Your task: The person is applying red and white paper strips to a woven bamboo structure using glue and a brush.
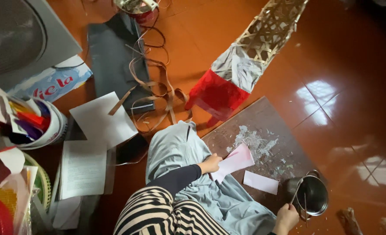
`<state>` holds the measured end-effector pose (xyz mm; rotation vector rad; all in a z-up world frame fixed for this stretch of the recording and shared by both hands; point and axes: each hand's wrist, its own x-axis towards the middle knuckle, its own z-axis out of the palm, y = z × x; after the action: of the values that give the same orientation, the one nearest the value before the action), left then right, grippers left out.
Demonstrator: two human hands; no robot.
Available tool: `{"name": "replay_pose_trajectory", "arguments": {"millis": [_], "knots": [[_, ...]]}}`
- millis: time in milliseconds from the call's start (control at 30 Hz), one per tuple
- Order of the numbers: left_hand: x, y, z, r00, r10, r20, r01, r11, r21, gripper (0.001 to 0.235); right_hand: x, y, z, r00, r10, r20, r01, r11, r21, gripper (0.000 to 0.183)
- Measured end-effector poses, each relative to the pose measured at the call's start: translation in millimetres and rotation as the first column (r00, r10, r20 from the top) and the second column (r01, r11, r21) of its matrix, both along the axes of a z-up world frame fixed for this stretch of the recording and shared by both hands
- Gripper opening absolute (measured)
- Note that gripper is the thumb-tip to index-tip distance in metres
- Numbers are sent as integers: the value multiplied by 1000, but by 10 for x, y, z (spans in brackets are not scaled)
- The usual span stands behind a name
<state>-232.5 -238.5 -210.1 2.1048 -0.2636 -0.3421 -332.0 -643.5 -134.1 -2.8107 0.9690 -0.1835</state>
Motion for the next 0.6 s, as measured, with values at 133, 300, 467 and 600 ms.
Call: {"name": "replay_pose_trajectory", "arguments": {"millis": [133, 300, 467, 600], "knots": [[17, 12, 27, 1000, -16, 16, 16, 1000, 0, 36, -75, -113, -225, 972, -185, 142, 85, 848, 522, 39], [39, 4, 31, 999, -53, 6, 54, 998, -18, 36, -79, -350, -426, 924, -381, -36, 104, 159, 982, 37], [47, 40, 99, 1000, 10, 28, -8, 997, -71, 33, -35, -250, -458, 855, -514, -74, 111, 41, 993, 34], [149, 56, 121, 985, 115, -127, -140, 967, -211, 26, -41, -99, -356, 814, -575, 75, 7, 139, 990, 24]]}}
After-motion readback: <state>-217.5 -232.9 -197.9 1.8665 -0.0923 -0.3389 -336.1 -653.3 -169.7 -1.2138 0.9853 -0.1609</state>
